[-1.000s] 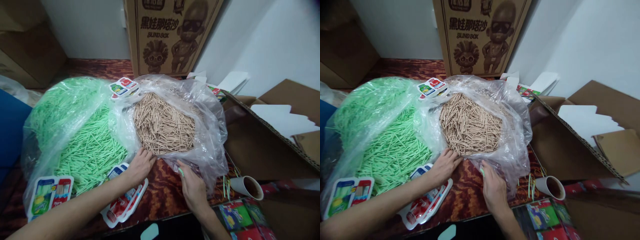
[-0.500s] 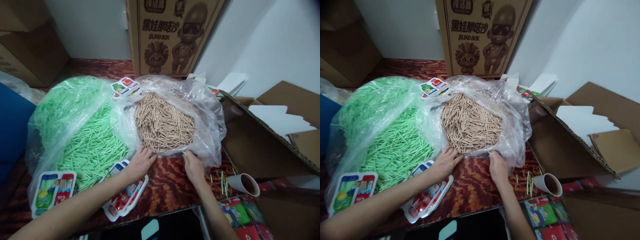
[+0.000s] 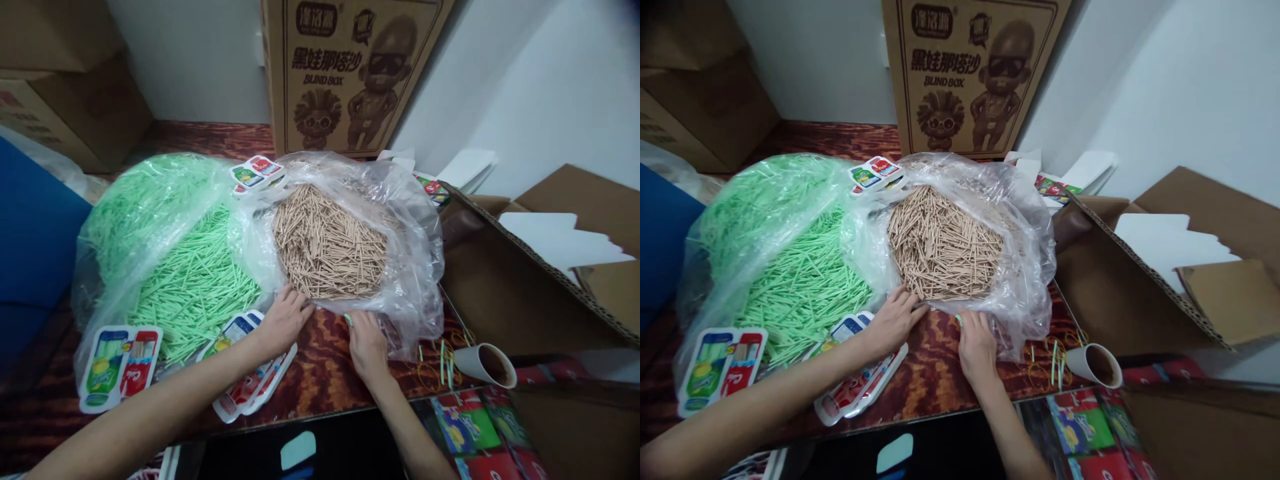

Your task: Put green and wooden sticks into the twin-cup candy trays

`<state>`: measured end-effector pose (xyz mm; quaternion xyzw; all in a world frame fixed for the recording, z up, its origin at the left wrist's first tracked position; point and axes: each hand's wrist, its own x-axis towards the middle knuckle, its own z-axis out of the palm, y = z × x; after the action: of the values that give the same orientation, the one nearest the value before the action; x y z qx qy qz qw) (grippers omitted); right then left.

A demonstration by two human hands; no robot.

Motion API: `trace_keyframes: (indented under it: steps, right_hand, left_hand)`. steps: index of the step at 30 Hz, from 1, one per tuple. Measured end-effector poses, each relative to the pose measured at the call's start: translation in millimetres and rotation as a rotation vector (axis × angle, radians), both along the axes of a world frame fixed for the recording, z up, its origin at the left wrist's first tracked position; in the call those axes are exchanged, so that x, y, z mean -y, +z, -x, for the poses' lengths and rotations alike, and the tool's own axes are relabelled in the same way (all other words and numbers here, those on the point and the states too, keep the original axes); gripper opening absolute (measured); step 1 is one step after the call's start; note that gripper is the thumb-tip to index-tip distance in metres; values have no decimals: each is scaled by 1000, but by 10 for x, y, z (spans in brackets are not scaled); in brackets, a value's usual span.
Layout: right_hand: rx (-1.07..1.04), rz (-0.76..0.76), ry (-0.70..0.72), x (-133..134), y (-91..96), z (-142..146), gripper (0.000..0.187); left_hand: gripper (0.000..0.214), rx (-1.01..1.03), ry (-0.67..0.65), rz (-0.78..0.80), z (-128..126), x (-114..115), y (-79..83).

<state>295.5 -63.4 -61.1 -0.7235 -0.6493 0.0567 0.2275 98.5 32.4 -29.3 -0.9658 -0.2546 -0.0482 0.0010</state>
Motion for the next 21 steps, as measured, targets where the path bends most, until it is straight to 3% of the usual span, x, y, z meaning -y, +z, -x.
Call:
trace_keyframes:
  steps: [4, 11, 13, 16, 21]
  right_hand:
    - [-105, 12, -30, -141, 45, -80, 30]
    - [-707, 39, -143, -35, 282, -55, 32]
    - [-881, 2, -156, -4, 360, 64, 28]
    - [-1099, 4, -69, -25, 405, 348, 22]
    - [-1121, 24, 38, -64, 276, 740, 21]
  left_hand:
    - [41, -36, 22, -24, 23, 83, 18]
    - [46, -31, 57, -6, 135, 315, 106]
    - [45, 0, 77, 29, 177, 395, 121]
    - [43, 92, 169, 67, 228, 537, 73]
    - [40, 156, 268, 59, 223, 699, -93]
